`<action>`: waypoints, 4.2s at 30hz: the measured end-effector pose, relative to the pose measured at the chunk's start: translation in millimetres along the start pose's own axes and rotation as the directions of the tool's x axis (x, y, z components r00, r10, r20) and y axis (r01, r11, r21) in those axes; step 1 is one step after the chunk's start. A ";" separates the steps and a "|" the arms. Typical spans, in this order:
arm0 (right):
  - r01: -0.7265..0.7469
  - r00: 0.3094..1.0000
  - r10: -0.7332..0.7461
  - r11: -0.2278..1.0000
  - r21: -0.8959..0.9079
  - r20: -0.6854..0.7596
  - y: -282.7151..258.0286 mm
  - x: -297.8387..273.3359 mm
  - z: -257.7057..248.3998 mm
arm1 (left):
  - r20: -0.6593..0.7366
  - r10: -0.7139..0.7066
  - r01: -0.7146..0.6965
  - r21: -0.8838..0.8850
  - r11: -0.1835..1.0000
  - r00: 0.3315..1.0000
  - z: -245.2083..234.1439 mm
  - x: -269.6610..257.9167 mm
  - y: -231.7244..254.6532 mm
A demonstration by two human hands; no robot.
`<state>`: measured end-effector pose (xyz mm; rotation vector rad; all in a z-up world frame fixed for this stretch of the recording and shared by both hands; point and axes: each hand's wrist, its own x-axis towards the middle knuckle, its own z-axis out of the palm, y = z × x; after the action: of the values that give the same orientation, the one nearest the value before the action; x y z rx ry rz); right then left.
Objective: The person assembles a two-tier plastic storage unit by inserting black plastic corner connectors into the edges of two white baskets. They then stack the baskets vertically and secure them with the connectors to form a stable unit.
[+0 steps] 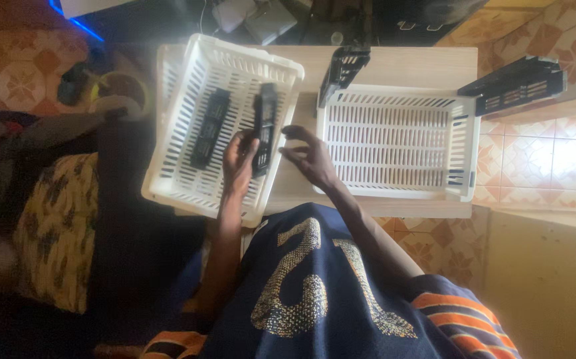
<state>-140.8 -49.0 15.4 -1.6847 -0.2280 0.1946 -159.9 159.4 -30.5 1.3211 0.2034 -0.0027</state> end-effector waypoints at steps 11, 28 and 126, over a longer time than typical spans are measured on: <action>-0.150 0.986 0.120 0.945 0.289 0.117 -6.3 -16.7 -4.6 | 0.218 0.037 -0.081 0.197 0.977 0.975 40.6 -17.7 38.2; 0.228 0.742 0.257 0.772 0.593 -0.619 54.5 -165.1 -227.8 | 0.473 -0.042 -0.149 0.358 0.922 0.880 220.9 -49.3 2.4; -0.248 0.965 0.259 0.946 -0.209 0.028 17.5 -54.8 -15.0 | 0.003 0.457 -0.025 0.999 0.041 0.889 -86.2 49.1 -22.9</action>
<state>-189.2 -79.9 -0.4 -1.9132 -0.0722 0.4233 -127.0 242.1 -79.8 2.8358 0.2531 0.4919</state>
